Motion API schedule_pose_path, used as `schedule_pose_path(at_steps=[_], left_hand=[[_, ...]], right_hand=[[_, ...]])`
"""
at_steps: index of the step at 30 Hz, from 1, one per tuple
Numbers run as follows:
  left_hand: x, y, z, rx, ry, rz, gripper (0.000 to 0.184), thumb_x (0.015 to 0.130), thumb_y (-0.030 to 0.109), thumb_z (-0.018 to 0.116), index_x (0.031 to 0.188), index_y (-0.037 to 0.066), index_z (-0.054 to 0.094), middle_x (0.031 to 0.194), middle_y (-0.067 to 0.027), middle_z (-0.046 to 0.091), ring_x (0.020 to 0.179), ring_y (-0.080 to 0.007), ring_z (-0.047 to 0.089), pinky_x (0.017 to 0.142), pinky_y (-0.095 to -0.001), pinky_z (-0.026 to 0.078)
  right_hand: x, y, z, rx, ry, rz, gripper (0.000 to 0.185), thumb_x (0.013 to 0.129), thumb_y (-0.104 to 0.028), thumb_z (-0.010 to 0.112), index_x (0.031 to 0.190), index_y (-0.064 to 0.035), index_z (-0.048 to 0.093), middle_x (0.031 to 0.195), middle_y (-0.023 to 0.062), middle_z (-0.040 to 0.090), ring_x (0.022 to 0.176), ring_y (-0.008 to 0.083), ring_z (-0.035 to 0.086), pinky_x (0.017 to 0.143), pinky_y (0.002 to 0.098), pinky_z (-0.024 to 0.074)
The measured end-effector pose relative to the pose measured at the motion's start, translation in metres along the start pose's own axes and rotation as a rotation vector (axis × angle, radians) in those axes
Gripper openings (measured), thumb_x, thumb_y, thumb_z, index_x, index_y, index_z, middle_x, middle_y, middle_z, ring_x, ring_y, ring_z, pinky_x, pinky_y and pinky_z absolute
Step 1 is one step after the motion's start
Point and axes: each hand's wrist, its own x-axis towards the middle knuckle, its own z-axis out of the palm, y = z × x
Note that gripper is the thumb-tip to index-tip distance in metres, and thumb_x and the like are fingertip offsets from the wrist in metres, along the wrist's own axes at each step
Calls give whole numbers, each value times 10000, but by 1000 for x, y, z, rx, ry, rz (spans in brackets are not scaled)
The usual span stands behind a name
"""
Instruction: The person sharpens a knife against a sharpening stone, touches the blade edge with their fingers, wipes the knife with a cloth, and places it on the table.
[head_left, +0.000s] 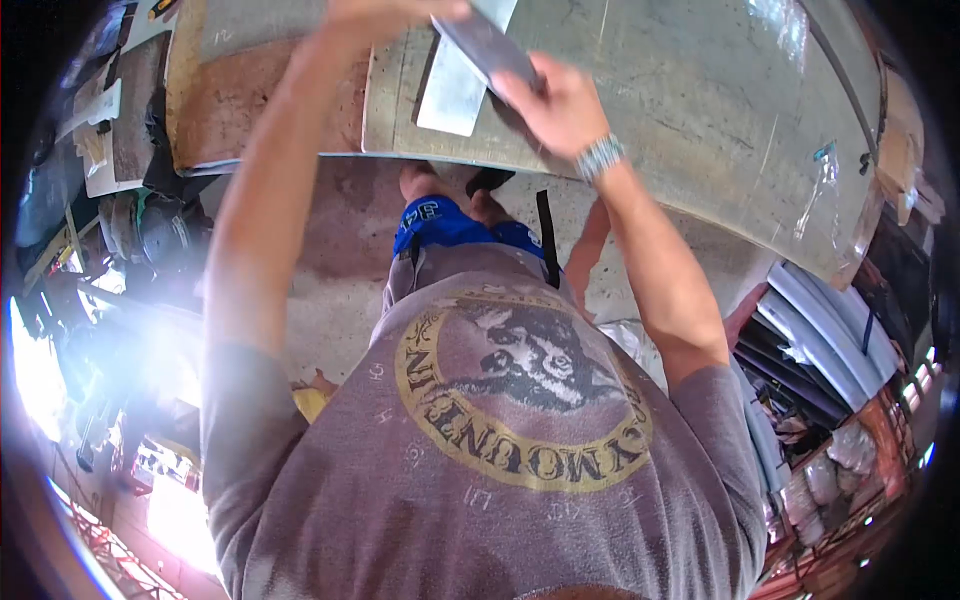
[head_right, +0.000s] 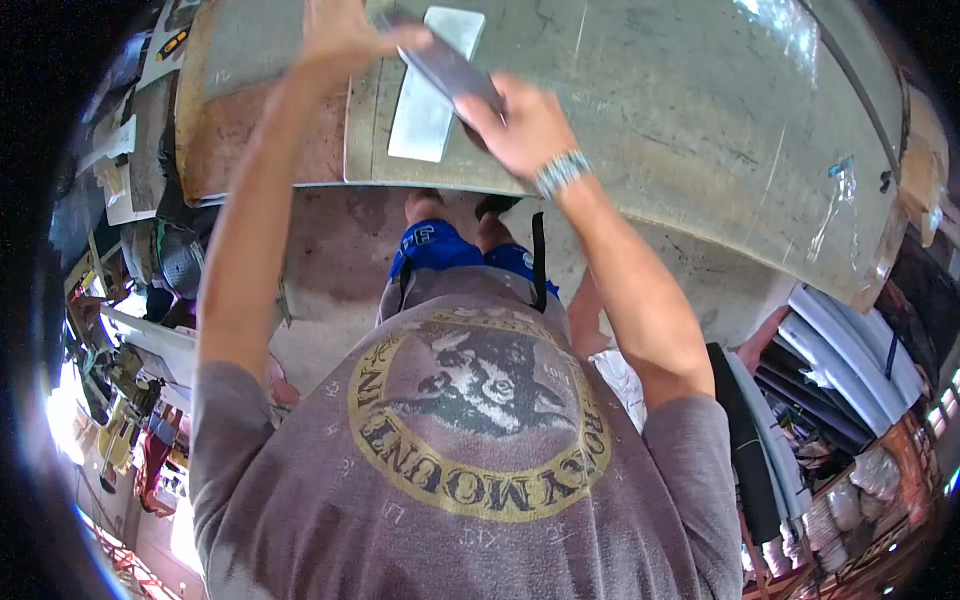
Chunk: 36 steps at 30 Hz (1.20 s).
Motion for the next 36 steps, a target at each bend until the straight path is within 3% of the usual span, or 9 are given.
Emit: schedule_pose_path(at_steps=[4, 6, 8, 15, 18, 24, 31, 34, 36], left_hand=[[-81, 54, 19, -11, -116, -63, 1301, 628, 597, 923, 1641, 58, 309, 1702, -318, 170, 1563, -561, 107, 1267, -627, 147], [-58, 36, 9, 6, -7, -75, 1263, 639, 581, 916, 1629, 68, 324, 1700, -322, 179, 1561, -566, 114, 1268, -616, 156], [-16, 12, -3, 16, 54, -117, 1213, 640, 563, 919, 1599, 53, 378, 1690, -328, 214, 1557, -568, 132, 1263, -613, 174], [25, 18, -11, -20, -314, 353, 419, 692, 423, 921, 995, 153, 817, 1652, -288, 355, 1528, -564, 218, 1229, -616, 242], [13, 44, -20, -158, -387, 326, 631, 666, 431, 932, 1208, 157, 764, 1641, -290, 368, 1537, -545, 217, 1234, -623, 230], [-53, 63, 9, -139, -219, 321, 330, 789, 368, 867, 784, 59, 750, 1596, -95, 498, 1492, -387, 335, 1215, -561, 297], [-83, 55, 12, -9, -93, 205, 978, 650, 422, 949, 1521, 297, 522, 1724, -136, 264, 1598, -436, 142, 1281, -578, 227], [-62, 41, 2, 61, -69, 152, 1116, 633, 497, 950, 1604, 336, 424, 1737, -157, 219, 1603, -441, 124, 1289, -592, 190], [-27, 27, -22, 0, -124, 75, 1052, 619, 416, 960, 1532, 156, 507, 1661, -287, 323, 1551, -505, 217, 1242, -621, 219]], right_hand=[[-73, 24, 4, -33, 14, 6, 364, 964, -393, 739, 1065, -44, 759, 827, 218, 740, 771, 341, 769, 661, 408, 565], [-38, 16, 11, 66, 61, -29, 433, 962, -454, 743, 1043, -28, 756, 725, 110, 702, 648, 171, 672, 639, 344, 533], [7, 2, 6, 38, 50, -24, 454, 951, -481, 750, 982, -28, 735, 691, 109, 673, 612, 176, 636, 607, 356, 511], [-3, 10, -16, 116, -55, 70, 412, 984, -452, 705, 969, -42, 664, 701, 124, 677, 592, 195, 661, 594, 385, 529], [-41, 7, -34, 328, -180, 198, 393, 993, -430, 716, 983, -44, 642, 676, 73, 650, 569, 126, 636, 562, 342, 515], [-89, 20, -35, -99, -68, 76, 491, 988, -499, 707, 914, -16, 650, 632, 125, 631, 550, 209, 633, 548, 387, 497], [-80, 29, -4, -71, -55, 94, 505, 970, -499, 716, 886, -2, 678, 680, 206, 657, 593, 337, 667, 577, 427, 510], [-55, 19, 4, -55, -3, -6, 512, 968, -514, 702, 870, -11, 683, 712, 219, 671, 627, 370, 684, 593, 437, 516], [-21, 9, 9, -77, 32, -39, 517, 966, -525, 694, 868, -18, 691, 727, 223, 677, 642, 377, 692, 602, 442, 519]])
